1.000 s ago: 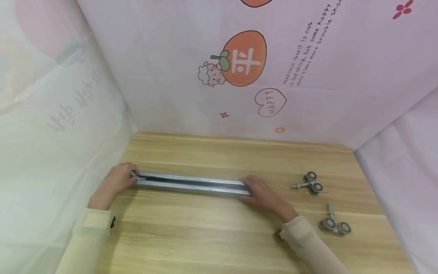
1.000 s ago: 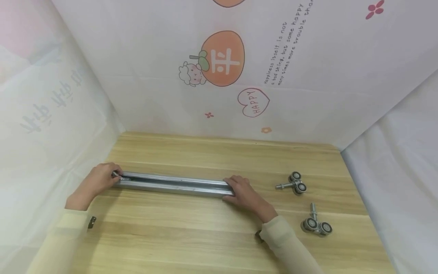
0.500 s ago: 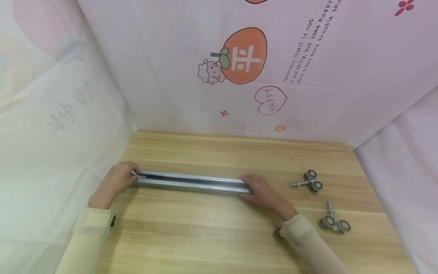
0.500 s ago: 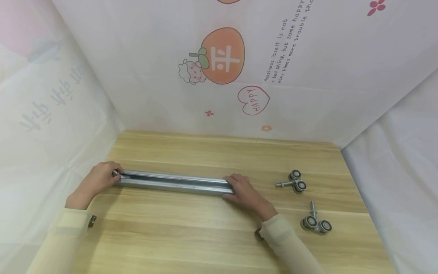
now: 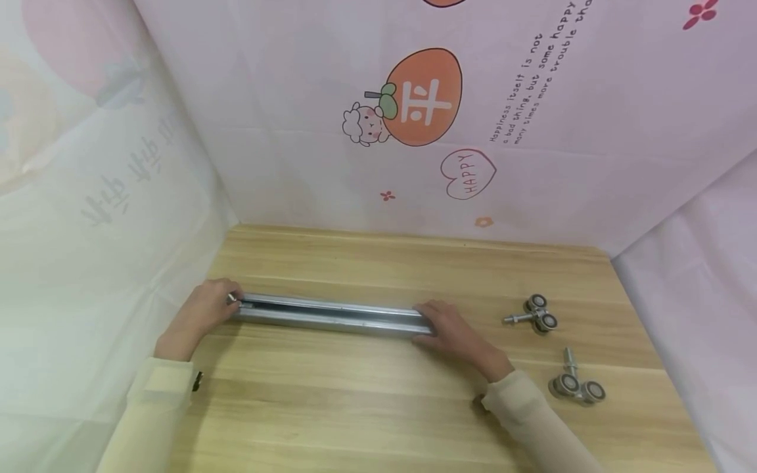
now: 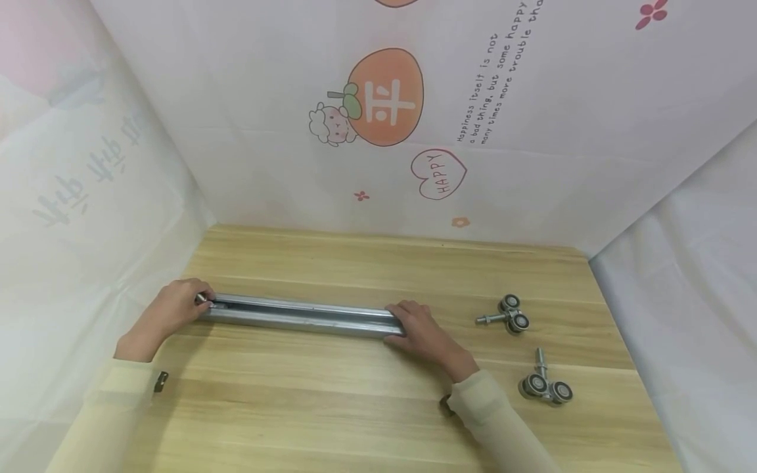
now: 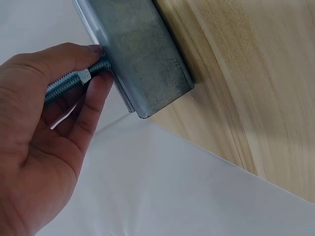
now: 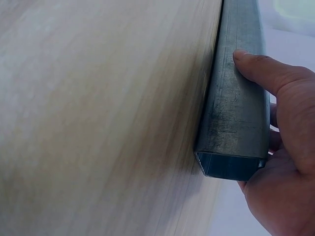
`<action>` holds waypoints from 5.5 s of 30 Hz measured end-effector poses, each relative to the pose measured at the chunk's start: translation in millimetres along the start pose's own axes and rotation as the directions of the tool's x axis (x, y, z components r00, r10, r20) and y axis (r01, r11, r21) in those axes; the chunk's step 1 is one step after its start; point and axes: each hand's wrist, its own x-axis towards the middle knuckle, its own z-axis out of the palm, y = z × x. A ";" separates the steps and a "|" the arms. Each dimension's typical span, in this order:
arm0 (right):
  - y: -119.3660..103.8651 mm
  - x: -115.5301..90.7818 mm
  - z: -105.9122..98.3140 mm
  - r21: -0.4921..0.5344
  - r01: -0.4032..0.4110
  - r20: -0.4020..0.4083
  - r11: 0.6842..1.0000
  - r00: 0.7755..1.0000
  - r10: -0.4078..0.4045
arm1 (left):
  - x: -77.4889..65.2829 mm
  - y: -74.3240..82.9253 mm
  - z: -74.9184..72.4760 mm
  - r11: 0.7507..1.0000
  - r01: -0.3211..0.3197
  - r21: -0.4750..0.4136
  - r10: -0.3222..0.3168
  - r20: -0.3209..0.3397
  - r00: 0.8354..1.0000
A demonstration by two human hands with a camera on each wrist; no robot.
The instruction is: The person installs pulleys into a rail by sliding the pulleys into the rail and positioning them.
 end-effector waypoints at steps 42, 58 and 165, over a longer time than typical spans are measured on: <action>15.9 -40.9 -59.6 -0.126 0.046 0.046 0.991 0.998 -0.040 | -18.0 -44.1 17.4 0.948 0.033 -0.317 -0.027 0.022 0.999; 35.0 -99.3 -120.9 -0.297 -0.095 -0.001 0.950 0.995 0.100 | -14.5 -45.3 30.4 0.935 0.086 -0.344 -0.077 0.040 0.996; 45.2 -194.1 -144.6 -0.296 -0.417 0.128 0.859 0.874 0.468 | -22.2 -49.0 47.5 0.918 0.078 -0.388 -0.095 -0.024 0.995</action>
